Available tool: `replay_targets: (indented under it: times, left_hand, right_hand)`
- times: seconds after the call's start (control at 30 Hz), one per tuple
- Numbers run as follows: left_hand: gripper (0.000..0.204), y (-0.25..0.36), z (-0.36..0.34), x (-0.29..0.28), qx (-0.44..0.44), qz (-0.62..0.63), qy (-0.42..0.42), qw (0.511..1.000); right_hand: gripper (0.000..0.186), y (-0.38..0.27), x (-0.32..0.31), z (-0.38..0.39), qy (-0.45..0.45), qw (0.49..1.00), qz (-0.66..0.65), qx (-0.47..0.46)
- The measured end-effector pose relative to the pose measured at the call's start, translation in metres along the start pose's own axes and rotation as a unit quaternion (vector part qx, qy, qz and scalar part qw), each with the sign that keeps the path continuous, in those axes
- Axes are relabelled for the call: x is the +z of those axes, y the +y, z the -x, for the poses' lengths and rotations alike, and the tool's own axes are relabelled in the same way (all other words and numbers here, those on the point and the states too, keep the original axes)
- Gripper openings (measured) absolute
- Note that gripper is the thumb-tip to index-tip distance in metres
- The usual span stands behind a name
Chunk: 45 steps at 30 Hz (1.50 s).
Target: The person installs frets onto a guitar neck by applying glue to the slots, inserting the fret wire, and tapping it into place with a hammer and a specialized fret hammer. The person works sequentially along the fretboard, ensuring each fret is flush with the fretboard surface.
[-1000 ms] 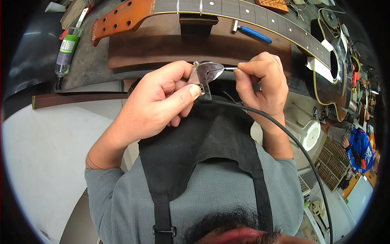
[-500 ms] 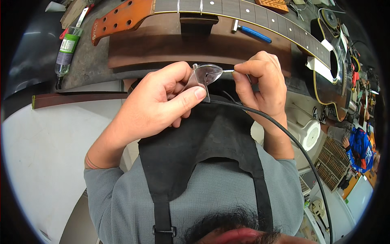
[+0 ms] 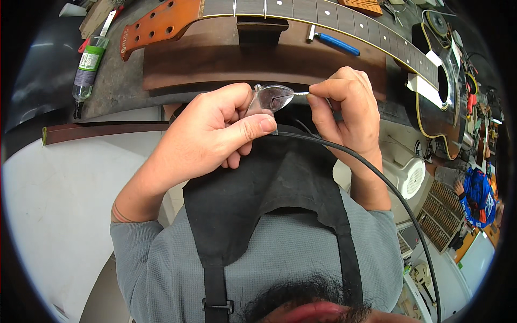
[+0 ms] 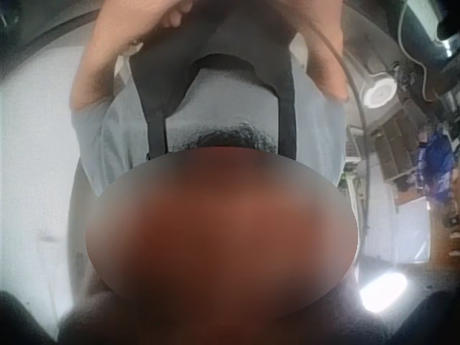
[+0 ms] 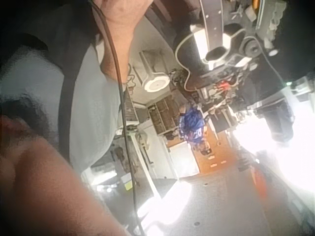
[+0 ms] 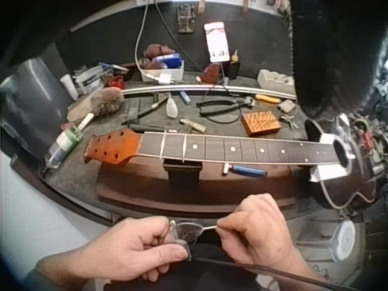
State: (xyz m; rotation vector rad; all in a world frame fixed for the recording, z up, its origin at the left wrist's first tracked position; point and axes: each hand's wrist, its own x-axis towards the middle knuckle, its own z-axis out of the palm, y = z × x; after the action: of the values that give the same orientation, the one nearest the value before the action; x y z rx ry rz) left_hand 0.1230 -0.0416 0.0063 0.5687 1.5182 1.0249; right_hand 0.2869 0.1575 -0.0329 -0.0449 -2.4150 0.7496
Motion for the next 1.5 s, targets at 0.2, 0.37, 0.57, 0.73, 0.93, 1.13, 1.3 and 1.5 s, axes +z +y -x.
replay_targets:
  times: [0.2,0.37,0.57,0.73,0.93,1.13,1.3,1.5]
  left_hand:
    - [0.026,-0.001,-0.003,0.001,-0.005,-0.003,0.001,1.000]
    - [0.025,-0.001,-0.003,0.000,-0.013,-0.004,0.000,1.000]
    - [0.025,-0.006,-0.002,-0.002,0.001,0.019,-0.005,1.000]
    - [0.024,-0.006,0.000,-0.002,0.011,0.023,-0.011,1.000]
    - [0.022,-0.012,-0.002,0.000,0.032,0.040,-0.006,0.999]
    - [0.021,-0.010,-0.001,0.004,0.042,0.053,0.008,0.998]
    - [0.015,-0.013,-0.001,0.006,0.040,0.051,0.003,0.998]
    - [0.022,-0.013,-0.001,0.007,0.045,0.051,0.002,0.998]
  right_hand:
    - [0.031,-0.001,0.000,0.000,-0.004,1.000,0.003,0.004]
    - [0.029,-0.001,-0.001,0.000,-0.014,1.000,0.003,0.007]
    - [0.027,-0.001,-0.001,0.000,-0.021,1.000,0.001,0.020]
    - [0.027,-0.001,-0.001,0.001,-0.016,1.000,0.001,0.017]
    - [0.026,-0.001,0.000,0.000,-0.022,0.999,0.013,0.020]
    - [0.025,0.002,-0.007,-0.001,-0.044,0.994,0.092,0.035]
    - [0.026,0.010,-0.015,-0.006,-0.077,0.985,0.152,-0.039]
    - [0.027,0.010,-0.017,-0.009,-0.061,0.979,0.182,-0.073]
